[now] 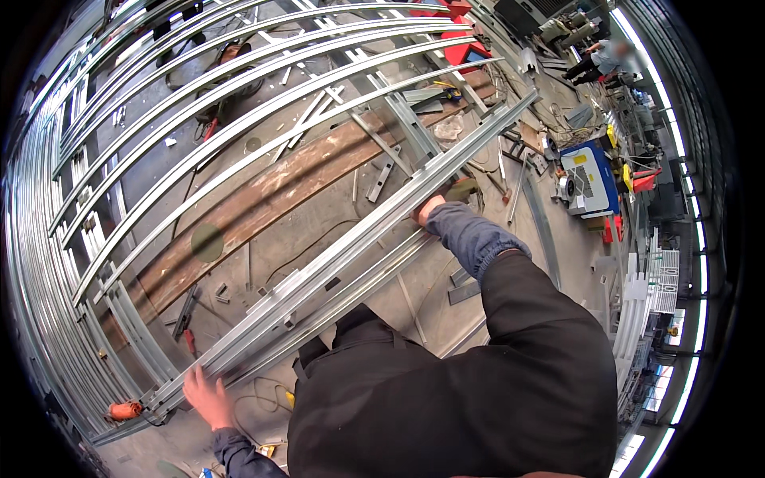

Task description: The person positions metal bars onto a frame and uses a handheld welding tool to join them. The person repeatedly aligns and welds multiple sections of the metal structure in a workshop.

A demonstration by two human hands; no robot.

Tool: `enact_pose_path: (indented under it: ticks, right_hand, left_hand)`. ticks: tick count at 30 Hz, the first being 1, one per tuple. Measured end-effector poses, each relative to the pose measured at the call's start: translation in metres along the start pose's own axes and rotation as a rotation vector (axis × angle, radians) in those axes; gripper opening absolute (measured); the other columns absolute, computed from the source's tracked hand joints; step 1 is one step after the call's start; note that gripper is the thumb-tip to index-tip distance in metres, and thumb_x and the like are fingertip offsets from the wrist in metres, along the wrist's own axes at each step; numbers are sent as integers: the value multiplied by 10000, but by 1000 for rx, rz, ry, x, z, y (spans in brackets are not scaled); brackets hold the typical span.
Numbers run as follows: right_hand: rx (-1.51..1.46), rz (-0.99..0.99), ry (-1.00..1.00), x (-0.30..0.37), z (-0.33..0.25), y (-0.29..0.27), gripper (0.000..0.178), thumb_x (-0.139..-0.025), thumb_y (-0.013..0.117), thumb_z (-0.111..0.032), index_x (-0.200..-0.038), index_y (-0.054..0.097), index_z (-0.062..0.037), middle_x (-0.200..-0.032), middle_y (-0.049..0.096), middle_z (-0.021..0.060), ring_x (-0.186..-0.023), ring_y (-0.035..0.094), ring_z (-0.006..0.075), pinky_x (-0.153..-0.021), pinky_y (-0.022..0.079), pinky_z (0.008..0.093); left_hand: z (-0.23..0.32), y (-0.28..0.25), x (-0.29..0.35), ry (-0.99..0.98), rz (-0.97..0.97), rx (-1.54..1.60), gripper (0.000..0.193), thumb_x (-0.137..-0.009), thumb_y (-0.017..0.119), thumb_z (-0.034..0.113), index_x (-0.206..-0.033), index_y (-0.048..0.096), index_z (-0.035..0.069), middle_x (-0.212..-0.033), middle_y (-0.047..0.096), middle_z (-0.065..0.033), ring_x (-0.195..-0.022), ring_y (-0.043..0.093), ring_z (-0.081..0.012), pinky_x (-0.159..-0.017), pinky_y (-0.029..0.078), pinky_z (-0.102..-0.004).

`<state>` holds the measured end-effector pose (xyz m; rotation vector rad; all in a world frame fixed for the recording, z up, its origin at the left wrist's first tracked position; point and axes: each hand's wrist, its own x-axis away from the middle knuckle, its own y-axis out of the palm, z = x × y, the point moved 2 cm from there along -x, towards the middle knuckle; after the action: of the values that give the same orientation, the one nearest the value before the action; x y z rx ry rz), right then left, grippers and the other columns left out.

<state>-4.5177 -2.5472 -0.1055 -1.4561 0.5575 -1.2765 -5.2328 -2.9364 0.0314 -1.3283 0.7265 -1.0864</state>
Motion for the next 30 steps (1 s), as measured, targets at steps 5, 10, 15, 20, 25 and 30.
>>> enact_pose_path:
  ticks: [5,10,15,20,25,30]
  right_hand:
    - [49,-275,50,-21,26,46,458,-1045,537,-392,-1346,738,-110,-1352,740,167,-1233,716,346,-1026,567,466]
    - [71,-461,76,-29,32,42,479,-1046,553,-417,-1371,729,-114,-1385,723,175,-1254,708,344,-1042,561,452]
    - [-37,-583,28,-9,35,-26,520,-1016,619,-500,-1320,764,-103,-1349,735,189,-1234,712,362,-1049,554,447]
    - [-163,-449,-187,23,61,-61,483,-939,701,-456,-1291,776,-134,-1194,773,188,-1103,740,386,-977,566,513]
    - [-209,-254,-441,58,63,-129,564,-903,755,-329,-1454,687,-234,-1222,709,119,-1202,669,350,-996,485,534]
    - [-309,-228,-497,85,63,-167,564,-928,753,-314,-1481,671,-246,-1139,695,120,-1144,673,349,-972,518,491]
  left_hand:
    - [8,-6,6,-18,-83,-61,920,-826,841,144,-1651,434,120,-1619,488,-200,-1478,454,-404,-1256,318,-511]
    - [26,2,4,-81,-68,-66,950,-804,869,159,-1651,438,123,-1590,491,-220,-1461,461,-414,-1240,330,-518]
    - [28,10,-2,-114,10,-139,825,-788,892,194,-1549,572,204,-1481,548,-199,-1409,499,-377,-1249,327,-516]
    - [34,9,-14,-92,6,-99,689,-795,888,186,-1439,649,136,-1420,584,-154,-1357,525,-381,-1145,413,-503]
    - [31,10,-11,-106,7,-74,667,-788,893,194,-1415,671,136,-1422,600,-127,-1364,526,-372,-1120,453,-496]
    - [33,9,-9,-107,34,-64,662,-801,891,193,-1422,665,156,-1434,593,-114,-1377,517,-365,-1116,463,-498]
